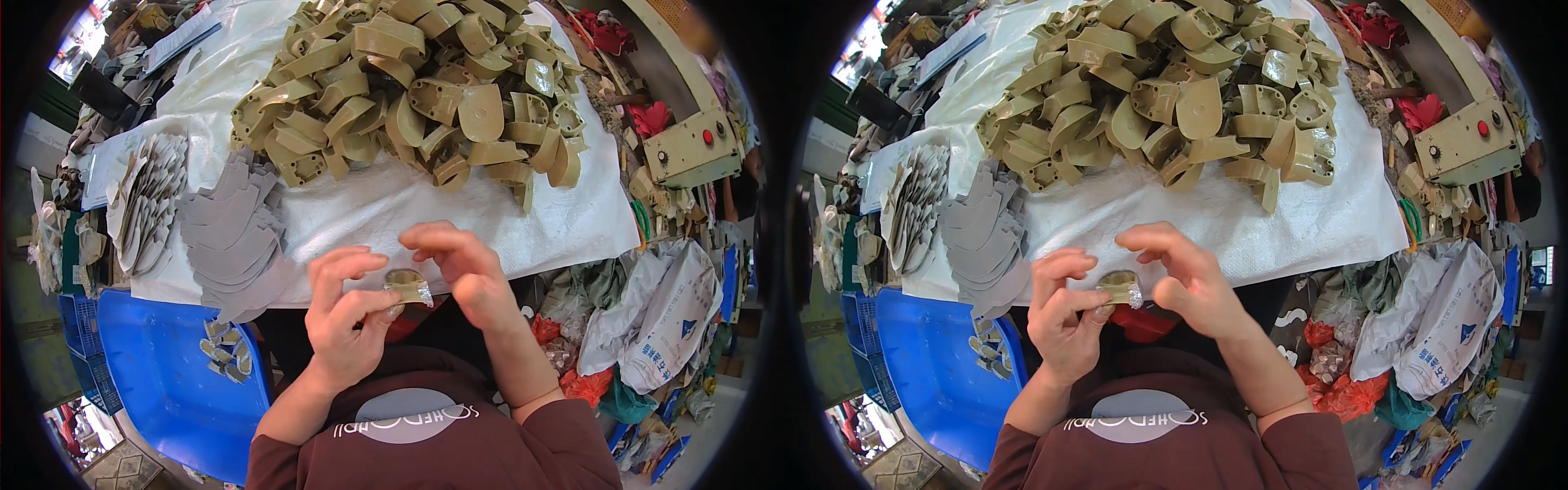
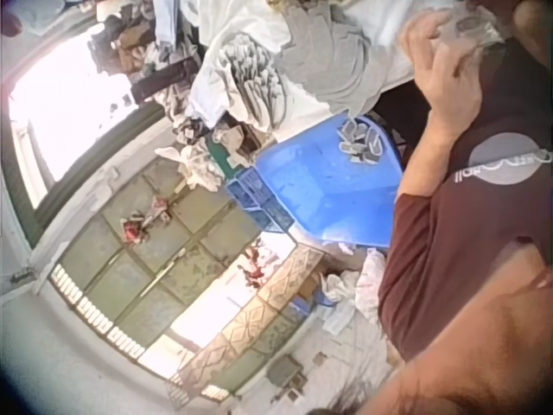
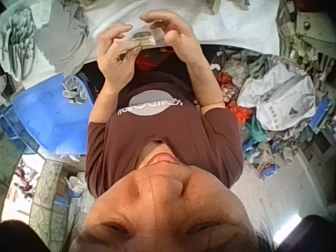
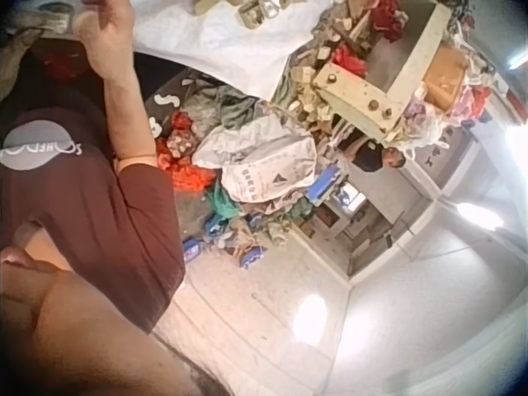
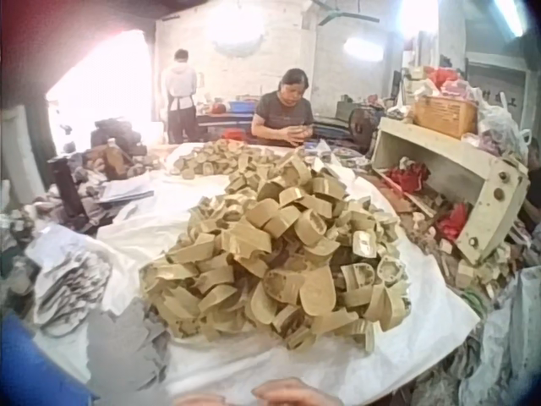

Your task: The person repeatedly picks up beige plastic components and gray adhesive pads from a table. They align the adhesive pad with the back of the plastic component and press them together. The finished assembly is then placed into a blue plastic bin. This process is repeated continuously throughout the video.

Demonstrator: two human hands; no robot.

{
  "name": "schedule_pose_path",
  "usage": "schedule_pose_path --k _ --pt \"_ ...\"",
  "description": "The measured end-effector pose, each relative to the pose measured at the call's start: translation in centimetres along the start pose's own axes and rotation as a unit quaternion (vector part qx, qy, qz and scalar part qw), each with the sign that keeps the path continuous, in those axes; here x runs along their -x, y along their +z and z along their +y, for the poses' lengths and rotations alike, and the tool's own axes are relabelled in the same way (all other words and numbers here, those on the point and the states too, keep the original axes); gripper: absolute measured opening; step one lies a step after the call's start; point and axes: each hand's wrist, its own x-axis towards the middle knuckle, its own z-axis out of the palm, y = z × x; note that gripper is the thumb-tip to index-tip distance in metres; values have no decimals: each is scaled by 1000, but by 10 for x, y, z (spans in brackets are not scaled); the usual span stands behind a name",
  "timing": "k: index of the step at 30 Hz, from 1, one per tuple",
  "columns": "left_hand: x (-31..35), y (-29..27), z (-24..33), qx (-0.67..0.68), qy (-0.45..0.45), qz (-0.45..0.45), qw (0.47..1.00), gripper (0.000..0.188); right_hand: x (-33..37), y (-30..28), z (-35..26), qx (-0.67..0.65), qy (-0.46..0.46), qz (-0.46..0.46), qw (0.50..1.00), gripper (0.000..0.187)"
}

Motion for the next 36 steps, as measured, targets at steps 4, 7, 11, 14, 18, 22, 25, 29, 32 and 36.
schedule_pose_path --k 4,7,11,14,18,22,25,29,32,36 --pt "-1 -2 3 -88 109 -6 990 26 0 -13 -6 39 74 -61 995 53" --pt "4 -3 -10 -11 100 -19 995 19 -1 -19 -2 153 -74 -63 983 64" --pt "13 -9 -16 179 -119 -96 972 65 1 -10 -3 198 -144 -61 968 72" --pt "17 3 -12 402 -323 -130 847 86 1 5 2 187 -185 -74 962 69" --pt "18 4 -9 390 -309 -97 862 71 -1 11 8 239 -190 -46 951 53" --pt "19 6 0 422 -296 -84 853 77 -2 14 10 64 -1 -43 997 32" --pt "15 16 7 402 -236 -61 882 80 -10 15 5 -68 117 -78 988 15" --pt "19 21 2 265 -201 -27 943 74 -8 24 25 -23 -12 -82 996 11" --pt "29 23 -14 222 -201 26 954 65 0 31 32 76 -75 -36 994 26" --pt "22 19 -10 284 -245 74 924 52 15 39 36 69 -47 -13 996 43"
